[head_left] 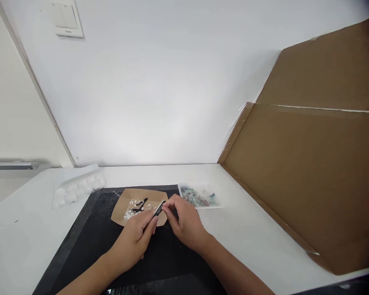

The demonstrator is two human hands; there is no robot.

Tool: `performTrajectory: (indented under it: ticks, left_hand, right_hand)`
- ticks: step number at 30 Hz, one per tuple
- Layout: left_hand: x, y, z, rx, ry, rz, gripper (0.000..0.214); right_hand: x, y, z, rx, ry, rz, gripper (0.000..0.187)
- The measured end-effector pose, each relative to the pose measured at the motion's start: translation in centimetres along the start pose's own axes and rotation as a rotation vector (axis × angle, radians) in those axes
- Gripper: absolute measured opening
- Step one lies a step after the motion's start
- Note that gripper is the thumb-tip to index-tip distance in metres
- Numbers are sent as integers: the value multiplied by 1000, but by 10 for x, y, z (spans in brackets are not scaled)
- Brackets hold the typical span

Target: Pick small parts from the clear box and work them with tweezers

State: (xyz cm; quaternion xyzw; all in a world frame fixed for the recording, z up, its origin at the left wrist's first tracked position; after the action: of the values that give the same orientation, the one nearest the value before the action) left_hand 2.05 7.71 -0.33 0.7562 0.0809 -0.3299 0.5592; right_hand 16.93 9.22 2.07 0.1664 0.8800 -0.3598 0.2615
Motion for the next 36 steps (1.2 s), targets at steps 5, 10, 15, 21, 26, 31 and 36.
performTrajectory:
  ticks: [5, 10, 15, 21, 26, 31, 36]
  left_hand:
    - [2, -5, 0, -24, -11, 24, 38]
    - [3, -2, 1, -17, -22, 25, 39]
    - [4, -3, 2, -24, -20, 56, 40]
    - [3, -3, 2, -17, -20, 63, 41]
    - [4, -5, 4, -39, -28, 87, 41]
    - [5, -7, 5, -44, -33, 94, 41]
    - [4, -6, 4, -41, -24, 93, 41]
  right_hand:
    - [1, 1, 0, 20, -3, -74, 6]
    - [-3, 0, 0, -57, 27, -108, 3]
    - [-5, -3, 1, -110, 57, -122, 5]
    - [-6, 2, 2, -94, 91, -52, 7]
    - [-7, 2, 3, -83, 103, -18, 9]
    - [-2, -2, 4, -123, 14, 3, 11]
    - [-11, 3, 2, -80, 109, 59, 11]
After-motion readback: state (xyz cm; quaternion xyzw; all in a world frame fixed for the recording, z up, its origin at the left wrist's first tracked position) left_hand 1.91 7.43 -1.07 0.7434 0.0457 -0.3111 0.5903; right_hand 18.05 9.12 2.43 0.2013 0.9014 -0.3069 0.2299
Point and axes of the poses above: each hand's wrist, its own z-axis away from the middle knuckle, its own x-axis out of the palm, y = z × x, the point moved 7 cm from there along -z, towards the middle knuckle, and after that the axes turned 5 degrees about -z, right-handed, at the moved point
